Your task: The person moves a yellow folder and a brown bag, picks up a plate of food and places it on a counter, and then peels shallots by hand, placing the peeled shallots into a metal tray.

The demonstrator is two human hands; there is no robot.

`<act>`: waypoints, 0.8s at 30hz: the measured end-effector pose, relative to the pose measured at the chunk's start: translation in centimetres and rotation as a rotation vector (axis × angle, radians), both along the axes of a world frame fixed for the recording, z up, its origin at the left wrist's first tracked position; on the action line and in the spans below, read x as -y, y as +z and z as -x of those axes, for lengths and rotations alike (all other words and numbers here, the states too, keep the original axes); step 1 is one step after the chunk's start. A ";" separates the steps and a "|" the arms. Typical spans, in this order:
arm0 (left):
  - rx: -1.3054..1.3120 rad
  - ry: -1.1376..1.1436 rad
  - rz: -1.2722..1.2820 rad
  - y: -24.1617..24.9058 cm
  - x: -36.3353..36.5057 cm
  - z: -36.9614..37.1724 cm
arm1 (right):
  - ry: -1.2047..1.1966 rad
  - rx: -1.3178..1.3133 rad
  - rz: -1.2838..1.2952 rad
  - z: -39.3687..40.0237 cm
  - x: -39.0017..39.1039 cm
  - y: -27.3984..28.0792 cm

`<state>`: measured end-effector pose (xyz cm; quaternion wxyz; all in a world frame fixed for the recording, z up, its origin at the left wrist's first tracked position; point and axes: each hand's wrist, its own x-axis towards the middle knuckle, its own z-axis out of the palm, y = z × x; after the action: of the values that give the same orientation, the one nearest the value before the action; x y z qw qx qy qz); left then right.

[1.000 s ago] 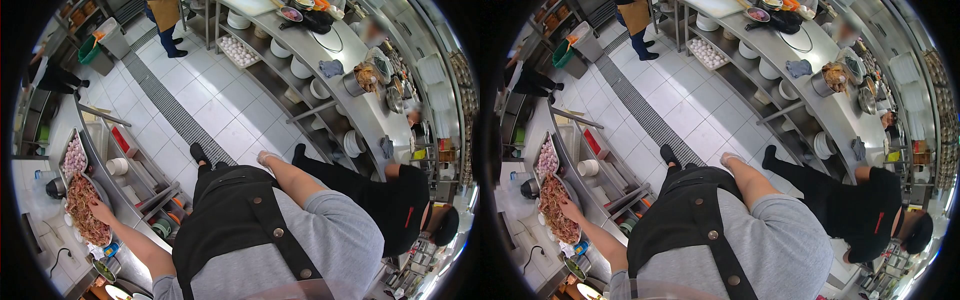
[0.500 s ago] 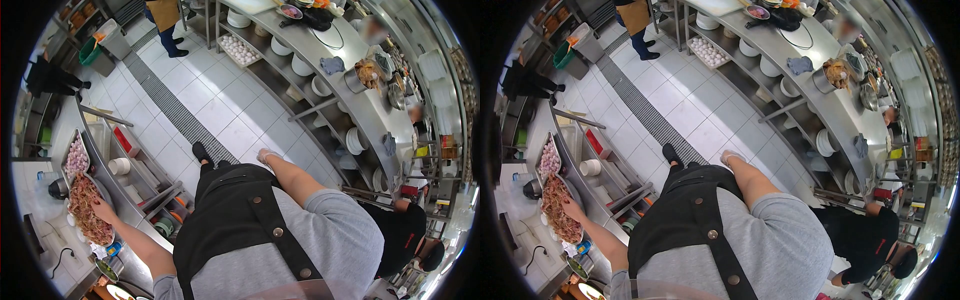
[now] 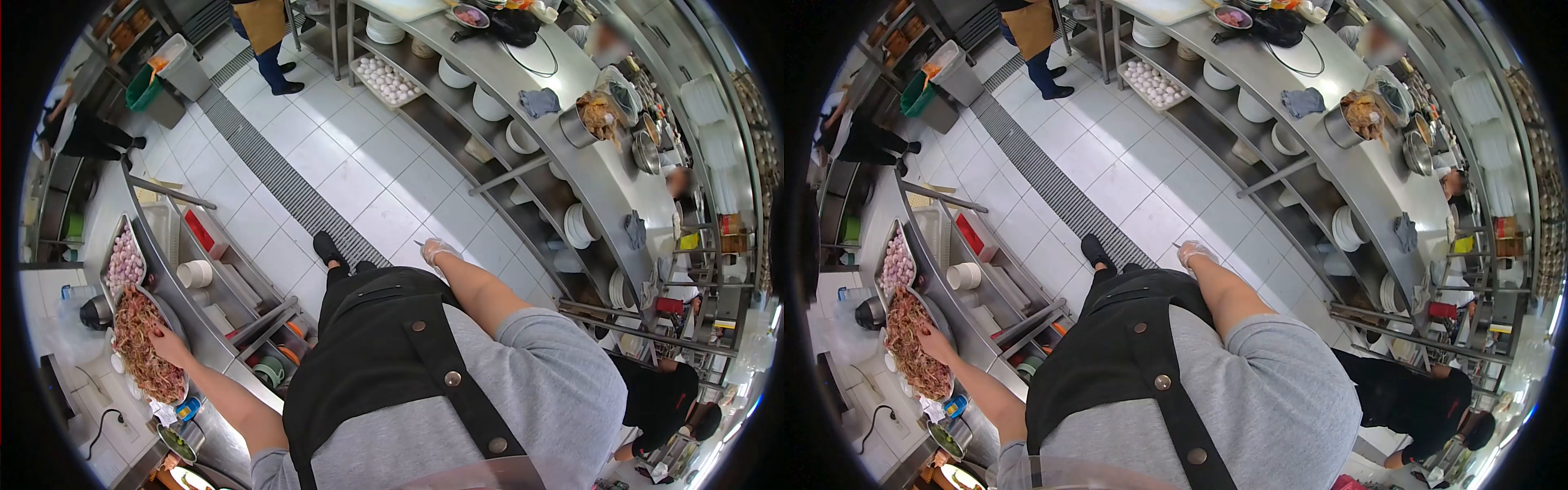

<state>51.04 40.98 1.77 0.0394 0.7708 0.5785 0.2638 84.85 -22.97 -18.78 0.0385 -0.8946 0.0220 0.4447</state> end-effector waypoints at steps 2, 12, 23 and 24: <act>-0.001 -0.005 -0.002 -0.1 0.0 0.1 | -0.022 0.013 0.003 0.3 -0.2 1.1; -0.016 0.031 0.024 -0.1 -0.1 0.1 | -0.003 0.277 -0.051 1.3 0.2 -1.8; -0.028 0.030 -0.014 -0.9 -0.5 0.5 | 0.132 -0.085 0.017 -0.2 -0.4 3.2; -0.026 0.024 -0.016 -0.8 -0.4 0.5 | 0.120 -0.115 0.051 -0.3 -0.4 3.3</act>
<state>50.56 41.38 1.01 0.0228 0.7676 0.5859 0.2587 85.13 -22.53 -15.47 -0.0126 -0.8679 -0.0181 0.4962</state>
